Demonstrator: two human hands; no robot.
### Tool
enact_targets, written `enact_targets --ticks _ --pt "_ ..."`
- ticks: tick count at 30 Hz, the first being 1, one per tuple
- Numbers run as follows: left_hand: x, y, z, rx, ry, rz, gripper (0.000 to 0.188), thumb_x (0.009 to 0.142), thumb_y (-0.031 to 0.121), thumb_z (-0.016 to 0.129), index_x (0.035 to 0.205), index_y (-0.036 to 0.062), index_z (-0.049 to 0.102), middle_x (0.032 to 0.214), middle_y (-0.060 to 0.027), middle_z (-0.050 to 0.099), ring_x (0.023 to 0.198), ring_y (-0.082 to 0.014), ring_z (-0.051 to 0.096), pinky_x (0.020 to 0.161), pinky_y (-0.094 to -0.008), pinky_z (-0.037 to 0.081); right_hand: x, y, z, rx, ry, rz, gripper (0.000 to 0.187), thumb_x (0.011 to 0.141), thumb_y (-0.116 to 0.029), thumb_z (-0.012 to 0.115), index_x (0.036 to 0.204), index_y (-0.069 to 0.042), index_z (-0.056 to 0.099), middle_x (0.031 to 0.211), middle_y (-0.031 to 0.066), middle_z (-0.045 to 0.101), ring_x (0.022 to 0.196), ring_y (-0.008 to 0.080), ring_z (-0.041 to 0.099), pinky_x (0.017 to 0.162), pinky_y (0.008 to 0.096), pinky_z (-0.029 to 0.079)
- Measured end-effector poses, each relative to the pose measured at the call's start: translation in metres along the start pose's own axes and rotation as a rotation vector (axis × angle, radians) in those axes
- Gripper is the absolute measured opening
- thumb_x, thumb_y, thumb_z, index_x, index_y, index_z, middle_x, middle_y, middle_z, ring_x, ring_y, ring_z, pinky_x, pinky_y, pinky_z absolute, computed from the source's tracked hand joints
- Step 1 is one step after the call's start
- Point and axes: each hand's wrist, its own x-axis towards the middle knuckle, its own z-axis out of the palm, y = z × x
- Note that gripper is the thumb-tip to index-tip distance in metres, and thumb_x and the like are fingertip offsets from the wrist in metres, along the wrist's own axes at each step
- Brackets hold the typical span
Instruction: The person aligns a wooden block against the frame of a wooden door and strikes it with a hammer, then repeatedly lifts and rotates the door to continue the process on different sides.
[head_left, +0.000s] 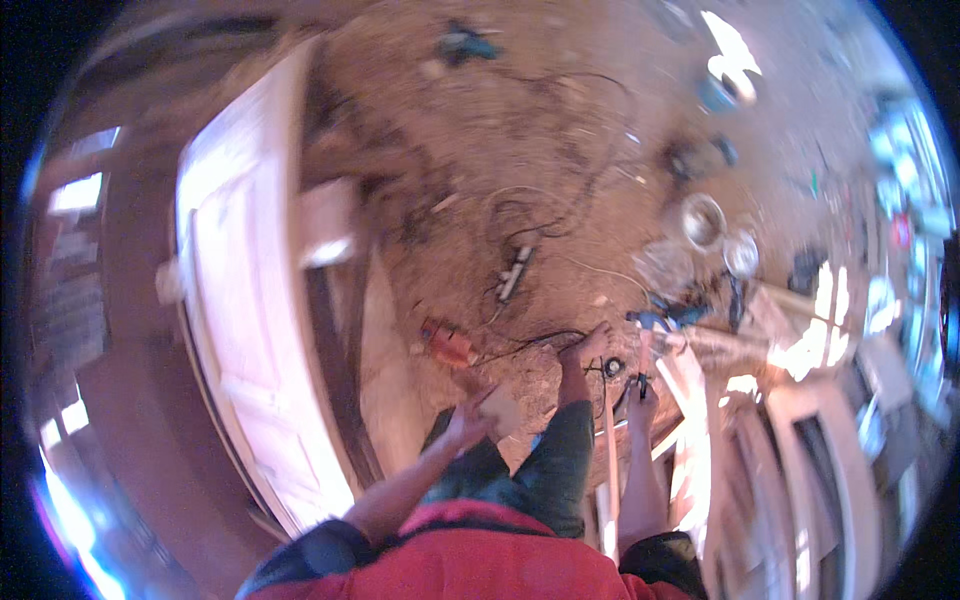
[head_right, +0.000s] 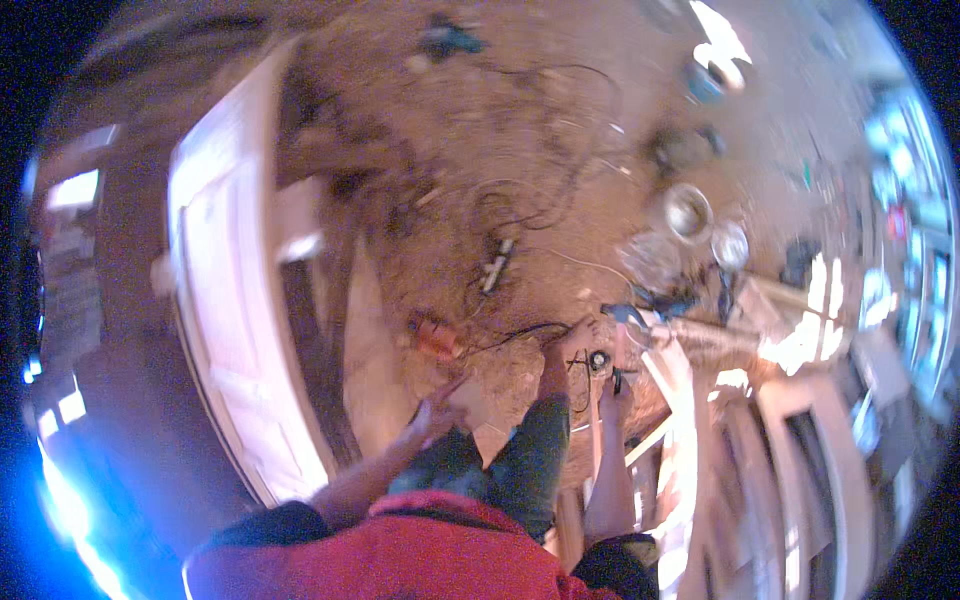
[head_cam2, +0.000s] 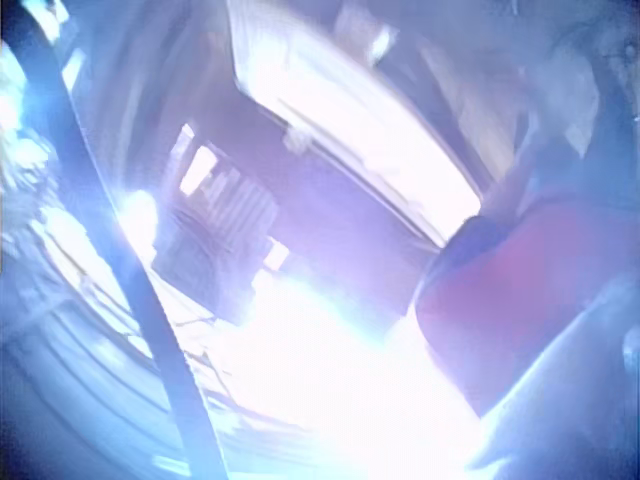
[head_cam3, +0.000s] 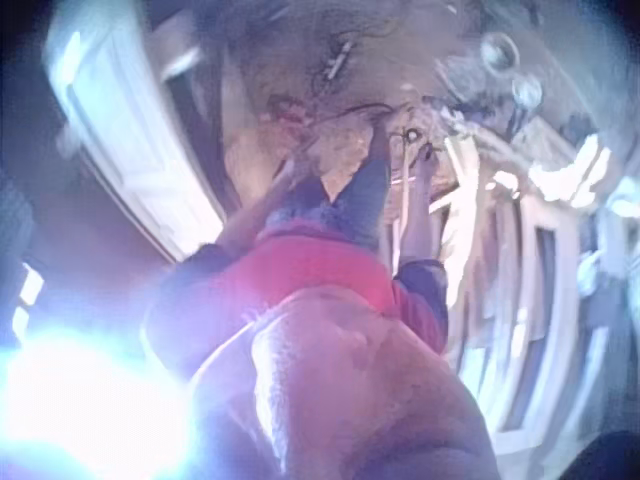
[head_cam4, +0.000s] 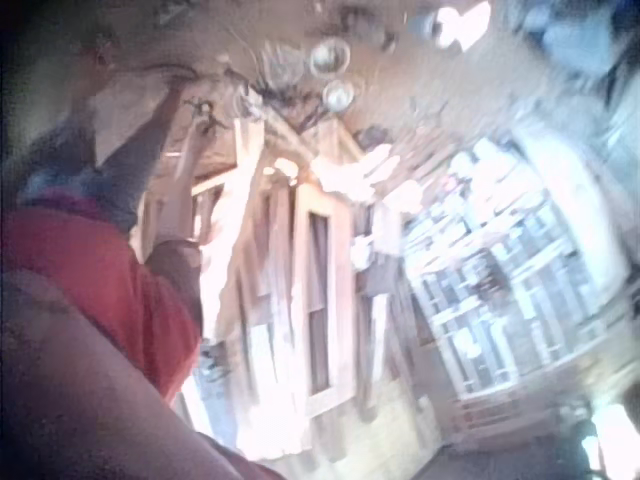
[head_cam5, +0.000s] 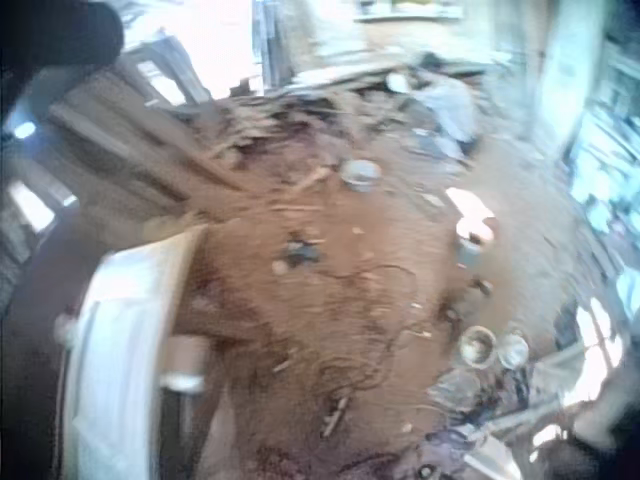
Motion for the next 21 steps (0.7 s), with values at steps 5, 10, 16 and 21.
enact_targets --ticks 5,10,16,21 --pt "-0.086 0.152 -0.034 -0.304 0.07 0.584 0.065 0.084 -0.001 0.069 0.145 0.0043 0.047 0.11 -0.0072 0.066 0.111 -0.0197 0.061 0.09 -0.0351 0.053 -0.101 -0.063 0.029 -0.081 0.012 -0.015 0.017 0.091 -0.016 0.061 0.083 -0.002 0.066 0.063 -0.0013 0.053 0.054 0.0087 0.048 0.049 0.0282 0.04" --pt "-0.164 0.181 -0.169 0.438 0.609 1.008 0.065 0.073 0.001 0.075 0.135 0.0107 0.06 0.123 -0.0148 0.065 0.119 -0.0316 0.059 0.096 -0.043 0.049 -0.207 -0.075 0.045 -0.043 -0.067 0.071 0.017 0.095 -0.02 0.06 0.083 -0.008 0.061 0.058 -0.0041 0.047 0.043 0.0055 0.043 0.037 0.0248 0.035" --pt "-0.15 0.161 -0.282 0.849 1.066 1.042 0.067 0.079 0.011 0.07 0.143 0.0187 0.053 0.143 -0.0039 0.056 0.132 -0.0294 0.05 0.107 -0.0456 0.038 -0.283 -0.196 0.089 -0.114 -0.17 -0.082 0.013 0.099 -0.014 0.055 0.088 -0.008 0.057 0.06 -0.0041 0.045 0.042 0.0058 0.043 0.036 0.0236 0.035" --pt "-0.145 0.128 -0.281 0.87 1.133 0.997 0.07 0.08 0.017 0.07 0.146 0.0231 0.049 0.148 -0.0034 0.051 0.136 -0.0277 0.047 0.108 -0.0456 0.036 -0.314 -0.276 0.137 0.064 -0.349 -0.065 0.007 0.101 -0.014 0.055 0.099 -0.008 0.057 0.063 -0.0043 0.046 0.047 0.0043 0.044 0.038 0.0222 0.035"
